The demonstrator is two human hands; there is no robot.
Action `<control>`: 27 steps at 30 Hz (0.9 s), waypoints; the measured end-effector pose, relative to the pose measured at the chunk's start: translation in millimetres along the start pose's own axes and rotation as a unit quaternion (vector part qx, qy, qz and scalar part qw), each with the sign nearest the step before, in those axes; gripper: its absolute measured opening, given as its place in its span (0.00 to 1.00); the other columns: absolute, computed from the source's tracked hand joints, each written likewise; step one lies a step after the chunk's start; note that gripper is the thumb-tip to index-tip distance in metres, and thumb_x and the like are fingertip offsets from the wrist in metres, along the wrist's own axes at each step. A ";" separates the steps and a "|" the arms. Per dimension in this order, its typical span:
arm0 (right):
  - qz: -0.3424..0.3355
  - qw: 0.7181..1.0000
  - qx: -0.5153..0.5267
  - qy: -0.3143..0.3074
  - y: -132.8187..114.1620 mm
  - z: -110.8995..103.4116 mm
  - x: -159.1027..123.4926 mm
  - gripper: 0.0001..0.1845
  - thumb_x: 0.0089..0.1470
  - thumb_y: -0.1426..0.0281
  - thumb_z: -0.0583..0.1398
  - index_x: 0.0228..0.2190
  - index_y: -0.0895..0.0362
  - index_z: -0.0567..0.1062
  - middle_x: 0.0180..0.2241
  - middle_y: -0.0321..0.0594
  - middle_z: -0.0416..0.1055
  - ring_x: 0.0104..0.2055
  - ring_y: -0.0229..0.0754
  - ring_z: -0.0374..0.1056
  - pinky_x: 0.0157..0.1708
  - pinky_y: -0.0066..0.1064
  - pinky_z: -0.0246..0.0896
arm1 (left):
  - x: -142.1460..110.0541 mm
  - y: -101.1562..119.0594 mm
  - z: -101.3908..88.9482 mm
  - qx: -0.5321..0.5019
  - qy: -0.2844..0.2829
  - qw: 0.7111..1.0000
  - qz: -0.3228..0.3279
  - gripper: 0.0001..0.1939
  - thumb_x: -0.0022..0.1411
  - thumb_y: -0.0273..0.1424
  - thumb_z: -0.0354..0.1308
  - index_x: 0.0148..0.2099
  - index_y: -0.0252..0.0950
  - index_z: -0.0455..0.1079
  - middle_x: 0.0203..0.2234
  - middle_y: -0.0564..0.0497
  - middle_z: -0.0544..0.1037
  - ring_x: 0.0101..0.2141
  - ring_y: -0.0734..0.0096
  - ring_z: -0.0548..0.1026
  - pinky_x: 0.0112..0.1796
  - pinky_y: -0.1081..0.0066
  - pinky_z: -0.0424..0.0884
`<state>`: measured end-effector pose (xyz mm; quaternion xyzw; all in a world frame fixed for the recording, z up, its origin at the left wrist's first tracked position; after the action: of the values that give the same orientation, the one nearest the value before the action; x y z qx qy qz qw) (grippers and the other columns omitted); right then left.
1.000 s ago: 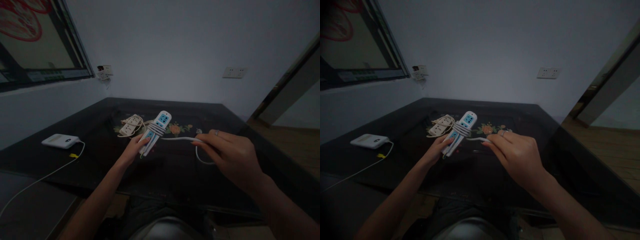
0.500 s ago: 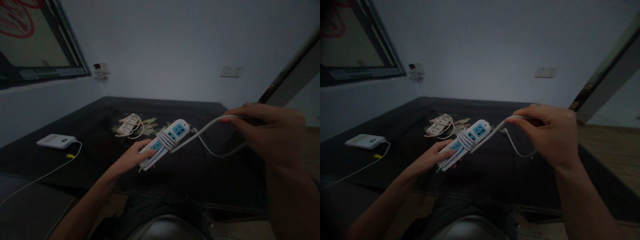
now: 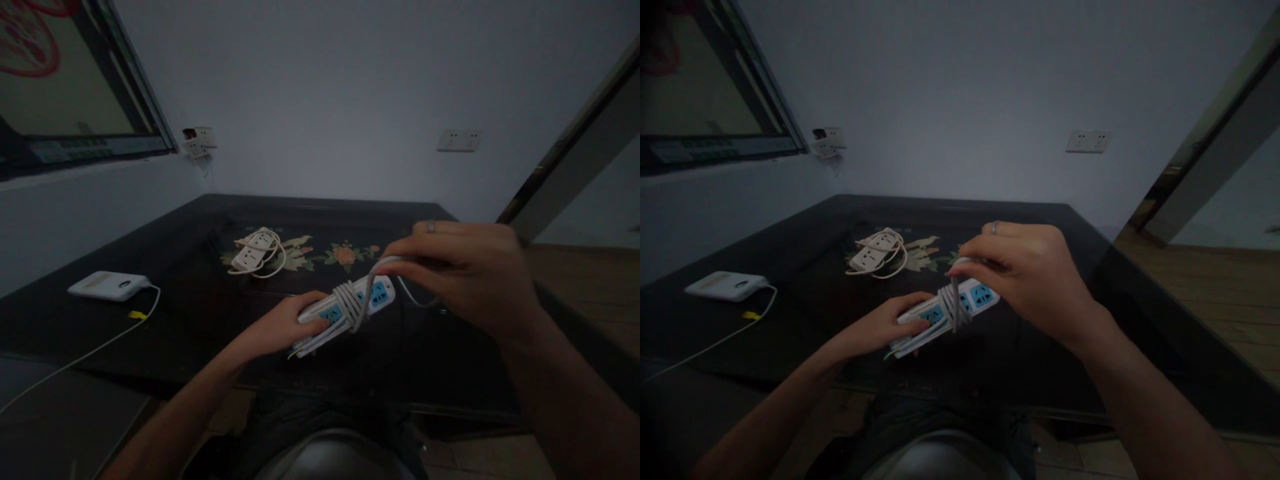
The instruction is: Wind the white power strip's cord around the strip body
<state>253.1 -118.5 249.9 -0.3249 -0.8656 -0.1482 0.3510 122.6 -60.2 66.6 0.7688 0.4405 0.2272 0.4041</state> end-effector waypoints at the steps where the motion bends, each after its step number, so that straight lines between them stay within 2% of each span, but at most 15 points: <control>1: -0.010 1.000 0.011 -0.018 -4.4 6.7 3.2 0.11 0.57 0.64 0.60 0.27 0.54 0.79 0.21 0.34 0.71 0.22 0.33 0.63 0.23 0.28 0.50 | 0.2 2.7 3.9 0.021 -0.014 1.000 -0.002 0.21 0.58 0.37 0.56 0.54 0.37 0.68 0.46 0.50 0.76 0.44 0.61 0.74 0.46 0.66 0.67; 4: -0.017 0.996 0.052 -0.064 -5.9 28.7 11.2 0.11 0.56 0.64 0.61 0.27 0.56 0.79 0.22 0.35 0.71 0.23 0.32 0.63 0.24 0.27 0.49 | -3.4 12.2 12.4 0.085 -0.038 0.996 0.005 0.21 0.59 0.36 0.54 0.54 0.39 0.68 0.44 0.51 0.77 0.41 0.63 0.75 0.43 0.68 0.68; 8: 0.048 0.986 0.134 -0.089 22.6 55.3 15.4 0.11 0.53 0.64 0.63 0.26 0.57 0.80 0.22 0.35 0.72 0.23 0.32 0.63 0.25 0.26 0.49 | -14.1 19.9 16.3 0.190 -0.033 0.981 0.023 0.22 0.60 0.37 0.53 0.57 0.43 0.64 0.42 0.51 0.78 0.38 0.63 0.77 0.39 0.69 0.69; 11: 0.088 0.966 0.205 -0.128 35.0 77.5 12.9 0.11 0.50 0.64 0.64 0.25 0.59 0.80 0.22 0.36 0.72 0.23 0.32 0.62 0.24 0.26 0.48 | -20.9 22.4 23.7 0.270 -0.035 0.961 0.044 0.24 0.62 0.36 0.51 0.60 0.44 0.59 0.42 0.50 0.78 0.39 0.60 0.78 0.38 0.67 0.70; 15: 0.097 0.947 0.239 -0.190 29.9 98.5 9.5 0.09 0.47 0.65 0.66 0.24 0.59 0.80 0.21 0.35 0.70 0.24 0.32 0.60 0.24 0.27 0.44 | -27.6 25.7 33.9 0.370 -0.046 0.925 0.067 0.25 0.64 0.35 0.50 0.62 0.42 0.55 0.43 0.45 0.78 0.39 0.55 0.78 0.38 0.61 0.72; 19: 0.134 0.921 0.294 -0.217 42.9 110.3 7.1 0.11 0.46 0.63 0.66 0.24 0.59 0.80 0.18 0.33 0.67 0.21 0.32 0.54 0.23 0.28 0.43 | -35.7 29.7 33.8 0.357 -0.050 0.929 0.077 0.21 0.64 0.35 0.50 0.59 0.40 0.57 0.43 0.46 0.78 0.38 0.57 0.78 0.36 0.63 0.72; 21: 0.146 0.905 0.321 -0.238 51.9 120.0 3.5 0.13 0.46 0.61 0.66 0.24 0.60 0.80 0.19 0.34 0.68 0.22 0.32 0.55 0.23 0.28 0.45 | -39.7 32.7 32.1 0.336 -0.037 0.936 0.093 0.20 0.64 0.35 0.50 0.57 0.39 0.59 0.43 0.47 0.78 0.38 0.59 0.78 0.35 0.64 0.72; 25: 0.103 0.873 0.349 -0.326 48.7 148.5 -12.7 0.16 0.48 0.58 0.64 0.25 0.60 0.79 0.21 0.35 0.69 0.24 0.33 0.58 0.25 0.27 0.49 | -48.4 38.4 34.0 0.294 -0.013 0.945 0.143 0.18 0.62 0.36 0.52 0.54 0.40 0.62 0.40 0.49 0.79 0.37 0.62 0.78 0.37 0.66 0.70; 27: 0.078 0.858 0.361 -0.356 42.0 159.3 -23.3 0.18 0.53 0.58 0.60 0.26 0.60 0.78 0.21 0.35 0.70 0.24 0.33 0.59 0.25 0.26 0.52 | -52.0 39.1 25.2 0.260 0.032 0.954 0.143 0.19 0.61 0.38 0.53 0.54 0.39 0.64 0.41 0.49 0.79 0.38 0.62 0.78 0.39 0.66 0.70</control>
<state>212.3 -20.8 121.6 -0.2724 -0.8961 0.3284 0.1224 133.3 -126.7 84.7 0.8946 0.3823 0.1847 0.1394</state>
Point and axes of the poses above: each hand's wrist, its own x-axis towards the middle knuckle, its own z-axis out of the palm, y = z × x, the point moved 10 cm from there along x, towards the middle knuckle
